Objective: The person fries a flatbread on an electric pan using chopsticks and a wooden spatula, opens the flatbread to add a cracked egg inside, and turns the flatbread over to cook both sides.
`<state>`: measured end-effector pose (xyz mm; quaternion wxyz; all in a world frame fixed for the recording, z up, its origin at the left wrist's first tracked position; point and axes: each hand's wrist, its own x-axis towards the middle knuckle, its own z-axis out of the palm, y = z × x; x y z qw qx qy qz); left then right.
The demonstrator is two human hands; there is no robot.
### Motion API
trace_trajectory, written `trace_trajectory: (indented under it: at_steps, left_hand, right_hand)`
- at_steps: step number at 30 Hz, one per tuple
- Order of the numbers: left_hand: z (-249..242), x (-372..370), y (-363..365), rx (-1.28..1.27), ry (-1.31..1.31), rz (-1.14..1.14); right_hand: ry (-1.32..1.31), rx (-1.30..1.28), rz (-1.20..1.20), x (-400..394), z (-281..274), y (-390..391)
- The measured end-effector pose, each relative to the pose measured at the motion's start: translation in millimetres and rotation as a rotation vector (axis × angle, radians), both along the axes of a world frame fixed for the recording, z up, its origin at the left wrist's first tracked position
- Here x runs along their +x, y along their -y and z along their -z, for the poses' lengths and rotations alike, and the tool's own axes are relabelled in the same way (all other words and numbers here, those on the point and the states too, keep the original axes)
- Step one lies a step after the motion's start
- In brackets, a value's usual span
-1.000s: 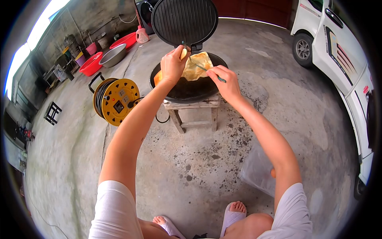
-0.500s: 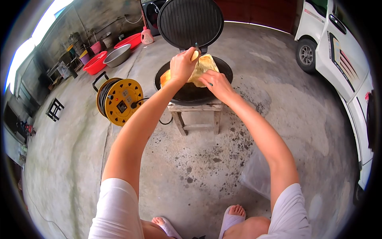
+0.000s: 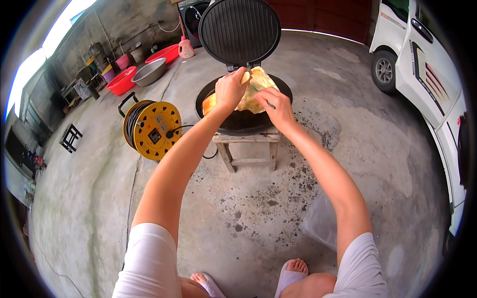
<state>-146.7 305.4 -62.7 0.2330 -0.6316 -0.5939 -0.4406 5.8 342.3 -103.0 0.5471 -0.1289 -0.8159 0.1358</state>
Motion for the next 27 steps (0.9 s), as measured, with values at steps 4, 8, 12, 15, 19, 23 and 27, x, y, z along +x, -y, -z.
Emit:
trace_trajectory:
  at_steps: [4,8,12,15,19,23,27]
  left_hand:
    - [9,-10,-12,0.030,-0.023,-0.014]
    - [11,-11,-16,0.044,-0.047,-0.026]
    - [6,-10,-23,0.065,-0.090,-0.070]
    - [-3,-13,-24,0.093,-0.097,-0.074]
    - [-15,-17,-19,0.063,-0.158,-0.116]
    - [-18,-14,-16,0.103,-0.119,-0.058]
    - [-18,-9,-12,0.087,-0.144,-0.048]
  right_hand:
    - [0.005,-0.024,-0.003,2,1,1]
    - [0.049,-0.018,0.003,0,3,-5]
    - [0.112,0.008,0.004,0,3,-7]
    - [0.125,0.015,-0.020,3,1,-6]
    - [0.147,0.021,-0.011,7,-2,1]
    - [0.158,0.032,-0.008,6,-1,3]
    - [0.112,0.035,-0.019,13,-6,6]
